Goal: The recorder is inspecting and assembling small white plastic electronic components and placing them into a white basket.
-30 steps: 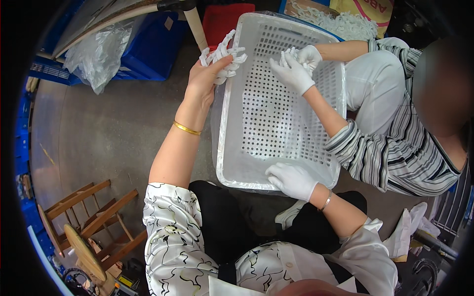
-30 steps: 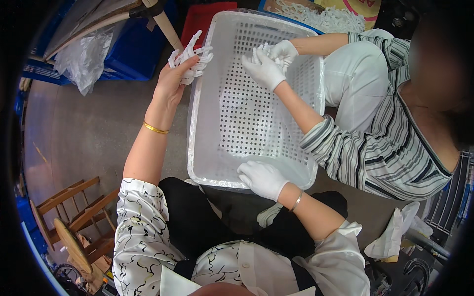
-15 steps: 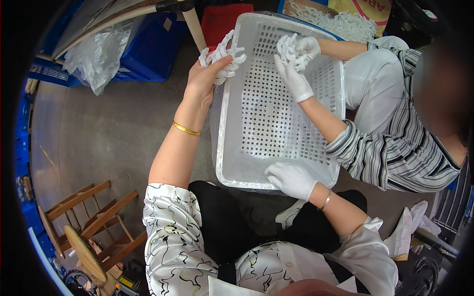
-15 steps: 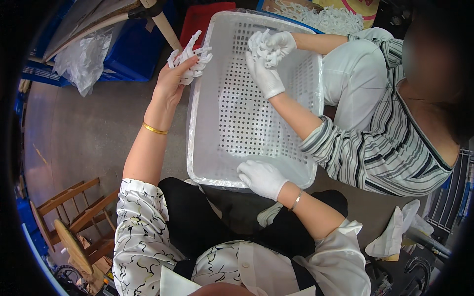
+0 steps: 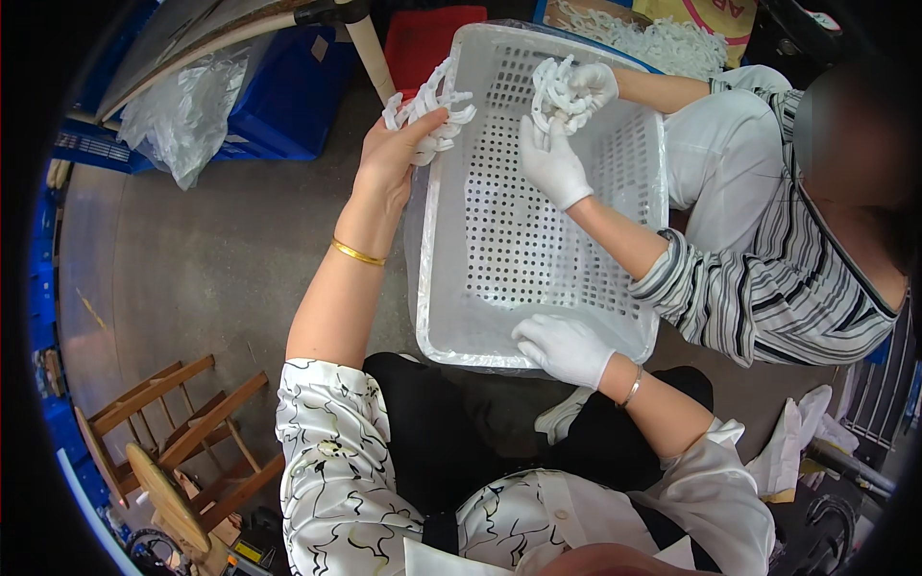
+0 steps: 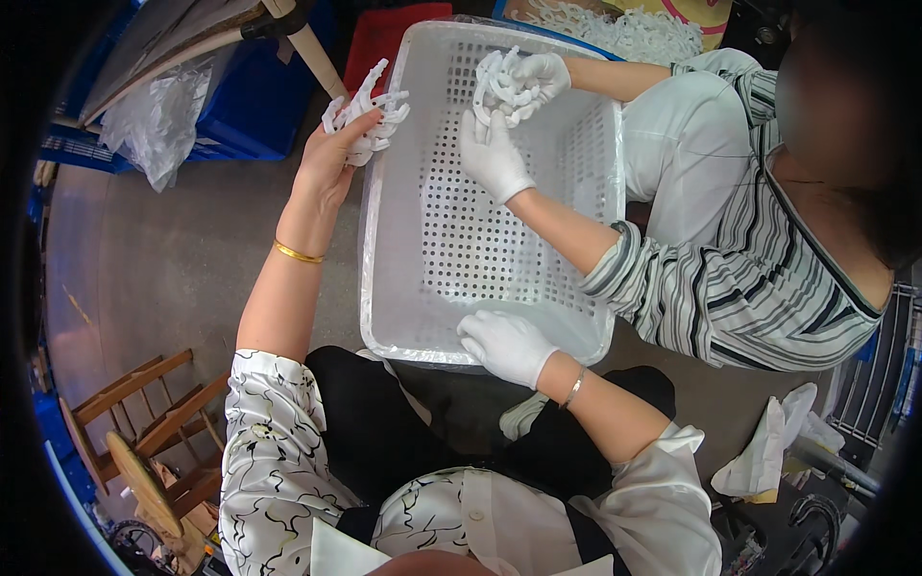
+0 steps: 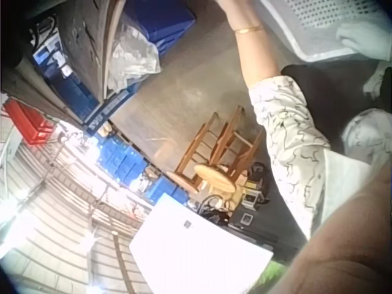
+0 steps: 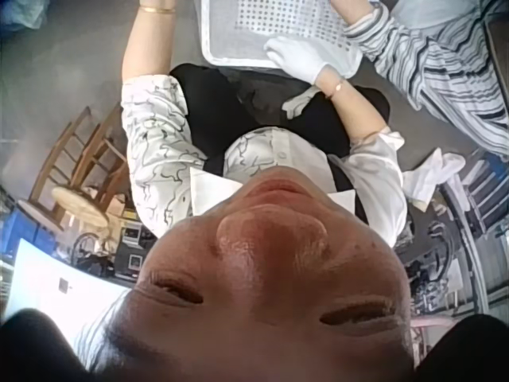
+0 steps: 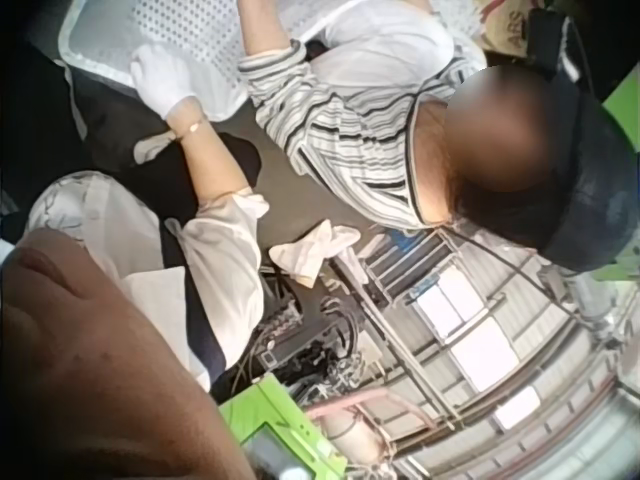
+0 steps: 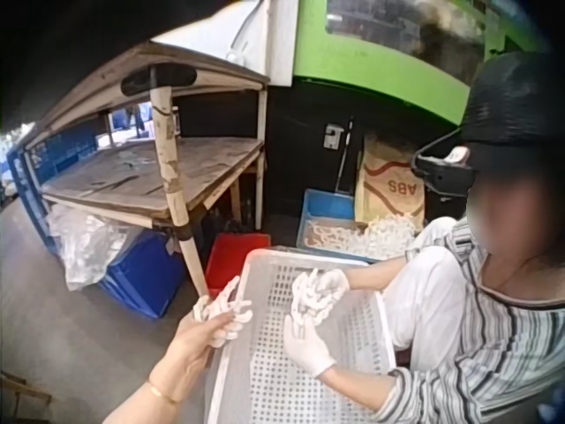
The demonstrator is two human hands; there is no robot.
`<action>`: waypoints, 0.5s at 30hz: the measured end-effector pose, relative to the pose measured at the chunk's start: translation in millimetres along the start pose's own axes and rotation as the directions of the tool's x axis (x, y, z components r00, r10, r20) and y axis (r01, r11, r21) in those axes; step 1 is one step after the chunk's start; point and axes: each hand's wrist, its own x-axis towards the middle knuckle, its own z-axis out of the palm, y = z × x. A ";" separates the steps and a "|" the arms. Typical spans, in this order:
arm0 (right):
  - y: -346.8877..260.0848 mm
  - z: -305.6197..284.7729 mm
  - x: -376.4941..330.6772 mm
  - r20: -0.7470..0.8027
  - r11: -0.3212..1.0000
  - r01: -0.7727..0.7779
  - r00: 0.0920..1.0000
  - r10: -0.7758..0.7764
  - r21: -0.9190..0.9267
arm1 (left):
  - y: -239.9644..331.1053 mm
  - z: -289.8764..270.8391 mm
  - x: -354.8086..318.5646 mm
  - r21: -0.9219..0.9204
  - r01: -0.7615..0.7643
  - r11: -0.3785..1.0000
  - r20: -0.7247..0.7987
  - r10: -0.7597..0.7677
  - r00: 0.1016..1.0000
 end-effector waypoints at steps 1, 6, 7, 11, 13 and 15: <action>-0.5 -0.1 0.0 0.005 1.000 -0.005 1.000 0.005 0.001 | -0.9 0.2 -0.2 -0.002 -0.007 1.000 -0.002 0.007 1.000; -1.2 -2.5 -0.1 0.022 1.000 -0.030 0.999 0.030 -0.002 | -1.8 2.8 1.1 0.000 -0.015 1.000 0.014 0.015 1.000; -0.3 -3.8 0.1 0.031 0.999 -0.043 0.999 0.043 0.002 | -2.0 4.2 0.9 -0.003 0.003 1.000 0.022 -0.003 1.000; -25.1 -74.0 11.3 -0.399 0.994 0.012 0.917 0.032 0.106 | -8.2 14.6 -5.1 -0.175 0.013 0.984 0.093 0.004 0.996; -23.8 -122.8 32.5 -0.658 0.975 0.060 0.746 0.098 0.213 | -9.2 7.1 -6.8 -0.165 0.010 0.986 0.112 0.009 0.994; -2.4 -165.4 51.4 -0.758 0.980 0.034 0.639 0.130 0.197 | -18.2 17.2 -2.1 -0.190 0.026 0.981 0.174 0.007 0.985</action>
